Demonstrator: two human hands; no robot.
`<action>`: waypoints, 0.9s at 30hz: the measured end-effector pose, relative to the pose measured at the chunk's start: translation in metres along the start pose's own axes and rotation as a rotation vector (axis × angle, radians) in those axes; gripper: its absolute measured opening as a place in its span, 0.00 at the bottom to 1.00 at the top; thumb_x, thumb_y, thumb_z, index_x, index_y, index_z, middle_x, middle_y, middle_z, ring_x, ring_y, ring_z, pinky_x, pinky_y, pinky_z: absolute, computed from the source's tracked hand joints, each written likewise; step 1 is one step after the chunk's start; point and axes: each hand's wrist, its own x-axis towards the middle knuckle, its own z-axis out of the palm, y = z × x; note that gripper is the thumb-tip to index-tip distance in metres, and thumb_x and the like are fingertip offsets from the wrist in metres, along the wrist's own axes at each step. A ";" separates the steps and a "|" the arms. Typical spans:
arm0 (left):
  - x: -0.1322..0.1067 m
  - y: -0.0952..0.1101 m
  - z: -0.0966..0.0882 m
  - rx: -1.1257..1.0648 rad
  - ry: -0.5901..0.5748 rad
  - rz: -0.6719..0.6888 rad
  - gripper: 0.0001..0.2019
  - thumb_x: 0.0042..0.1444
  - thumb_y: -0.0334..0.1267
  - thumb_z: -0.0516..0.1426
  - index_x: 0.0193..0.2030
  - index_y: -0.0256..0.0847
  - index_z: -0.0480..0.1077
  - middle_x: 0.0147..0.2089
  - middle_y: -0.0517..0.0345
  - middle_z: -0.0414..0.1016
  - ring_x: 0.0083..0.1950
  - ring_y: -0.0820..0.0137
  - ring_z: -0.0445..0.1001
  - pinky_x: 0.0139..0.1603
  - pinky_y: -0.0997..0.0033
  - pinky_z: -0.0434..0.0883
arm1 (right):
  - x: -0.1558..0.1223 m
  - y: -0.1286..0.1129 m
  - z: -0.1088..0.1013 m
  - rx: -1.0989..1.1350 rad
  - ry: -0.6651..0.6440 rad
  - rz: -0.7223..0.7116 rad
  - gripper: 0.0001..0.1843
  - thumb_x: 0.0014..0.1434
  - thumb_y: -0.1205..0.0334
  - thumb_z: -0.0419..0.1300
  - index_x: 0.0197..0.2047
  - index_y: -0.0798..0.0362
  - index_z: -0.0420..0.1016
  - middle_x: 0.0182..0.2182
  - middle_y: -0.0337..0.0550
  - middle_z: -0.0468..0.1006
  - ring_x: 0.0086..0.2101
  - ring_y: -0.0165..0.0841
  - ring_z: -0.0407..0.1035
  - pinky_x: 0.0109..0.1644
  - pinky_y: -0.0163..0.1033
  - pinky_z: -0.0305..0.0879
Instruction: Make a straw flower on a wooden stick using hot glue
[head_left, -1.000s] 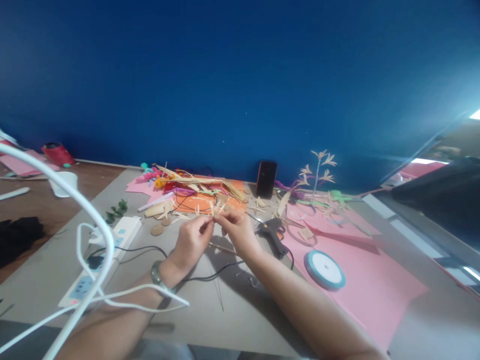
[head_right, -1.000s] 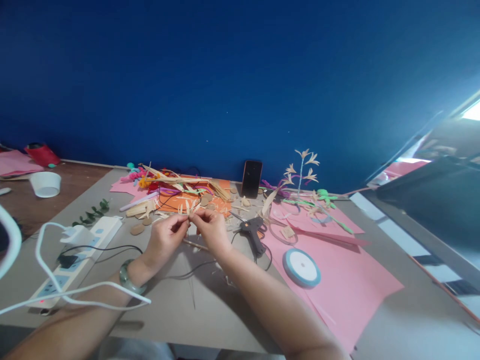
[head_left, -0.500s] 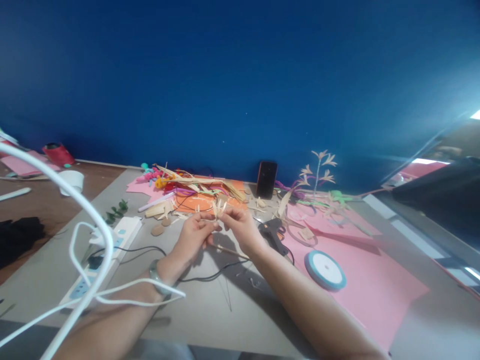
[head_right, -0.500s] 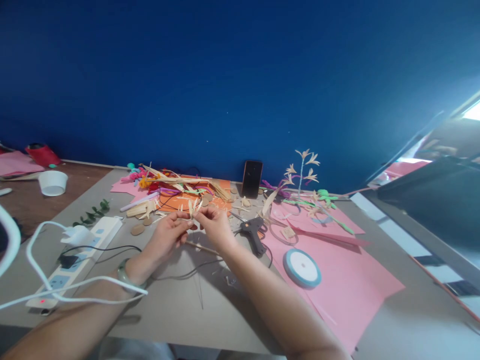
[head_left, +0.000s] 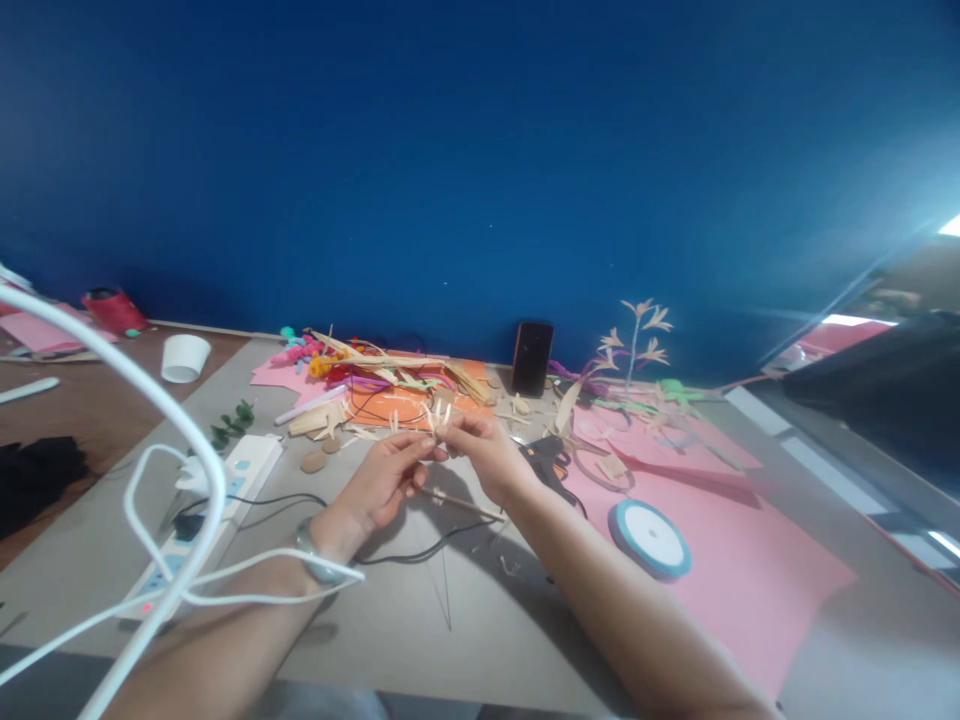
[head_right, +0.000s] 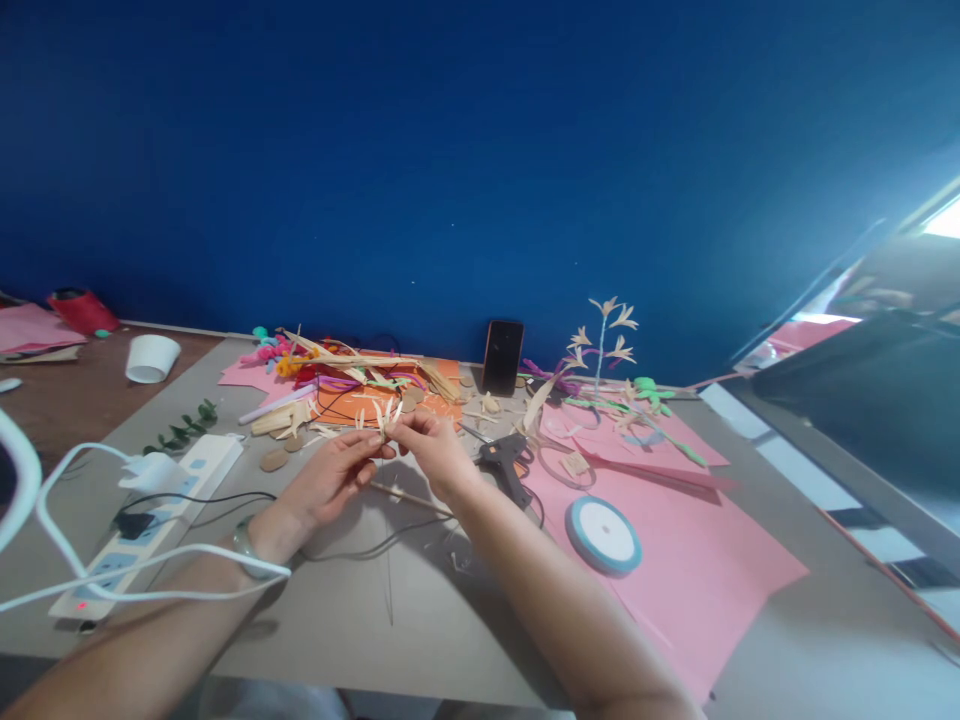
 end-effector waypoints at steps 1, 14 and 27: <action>0.000 0.000 0.000 0.002 -0.002 -0.002 0.11 0.47 0.44 0.64 0.32 0.38 0.74 0.32 0.56 0.75 0.19 0.81 0.61 0.16 0.79 0.50 | 0.000 0.000 0.000 0.008 -0.008 0.001 0.12 0.45 0.56 0.67 0.22 0.55 0.73 0.18 0.32 0.67 0.24 0.26 0.56 0.33 0.36 0.53; -0.002 -0.002 0.004 -0.044 0.021 -0.009 0.14 0.45 0.44 0.66 0.31 0.36 0.72 0.30 0.57 0.74 0.19 0.82 0.62 0.16 0.81 0.54 | -0.002 -0.005 0.001 0.008 -0.005 -0.019 0.12 0.44 0.56 0.68 0.20 0.54 0.73 0.17 0.32 0.66 0.23 0.25 0.56 0.31 0.35 0.52; -0.003 -0.001 0.007 -0.069 0.048 0.012 0.13 0.45 0.43 0.65 0.31 0.36 0.70 0.28 0.61 0.70 0.21 0.82 0.62 0.19 0.80 0.56 | -0.003 -0.009 0.000 0.021 -0.024 -0.025 0.10 0.45 0.58 0.67 0.20 0.54 0.74 0.17 0.32 0.67 0.23 0.26 0.57 0.31 0.36 0.54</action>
